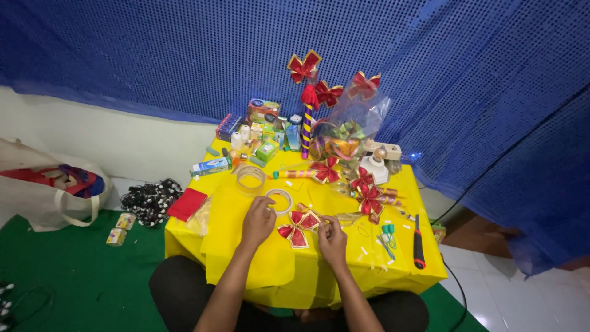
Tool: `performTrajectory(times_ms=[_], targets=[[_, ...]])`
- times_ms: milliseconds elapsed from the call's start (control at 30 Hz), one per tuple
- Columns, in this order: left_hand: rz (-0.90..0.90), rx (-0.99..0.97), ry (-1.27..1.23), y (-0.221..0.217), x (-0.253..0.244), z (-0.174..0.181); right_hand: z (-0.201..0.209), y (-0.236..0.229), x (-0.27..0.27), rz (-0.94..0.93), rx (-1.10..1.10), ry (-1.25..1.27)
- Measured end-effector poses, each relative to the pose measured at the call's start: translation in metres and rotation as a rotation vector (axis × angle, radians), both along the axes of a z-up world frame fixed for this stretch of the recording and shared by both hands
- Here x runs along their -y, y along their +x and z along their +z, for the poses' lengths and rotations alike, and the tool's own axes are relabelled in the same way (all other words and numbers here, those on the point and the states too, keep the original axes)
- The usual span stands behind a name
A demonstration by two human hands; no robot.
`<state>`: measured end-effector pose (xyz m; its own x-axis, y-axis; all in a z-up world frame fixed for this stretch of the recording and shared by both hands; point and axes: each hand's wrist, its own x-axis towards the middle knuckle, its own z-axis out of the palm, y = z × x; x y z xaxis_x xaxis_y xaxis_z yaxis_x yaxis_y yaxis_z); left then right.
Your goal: Assembling a decorative gift arrangement by attaching ribbons and ornaments to a central structure.
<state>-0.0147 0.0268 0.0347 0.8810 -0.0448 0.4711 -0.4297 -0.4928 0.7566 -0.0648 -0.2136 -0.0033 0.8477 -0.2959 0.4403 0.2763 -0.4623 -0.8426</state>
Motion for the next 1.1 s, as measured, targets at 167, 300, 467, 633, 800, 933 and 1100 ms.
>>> performTrajectory(times_ms=[167,300,467,633,800,933,1100], targets=[[0.239,0.068,0.116,0.007,-0.011,0.033,-0.006,0.004,0.001,-0.002,0.01,-0.008],[0.301,-0.003,0.341,0.032,-0.02,0.024,-0.008,0.003,0.001,-0.01,0.003,-0.021],[0.257,-0.188,0.45,0.053,-0.029,0.02,-0.003,0.0,-0.001,-0.016,0.004,-0.007],[0.212,-0.106,0.282,0.026,-0.027,0.041,-0.011,0.005,0.002,-0.008,-0.007,0.022],[-0.396,-0.285,-0.423,-0.035,-0.009,0.04,-0.007,0.003,0.001,0.044,0.022,0.181],[-0.495,-0.448,-0.357,-0.079,-0.004,0.083,0.027,-0.02,0.0,0.186,0.006,0.261],[-0.554,-0.353,-0.219,-0.093,0.004,0.099,0.089,-0.06,-0.009,0.443,0.203,0.11]])
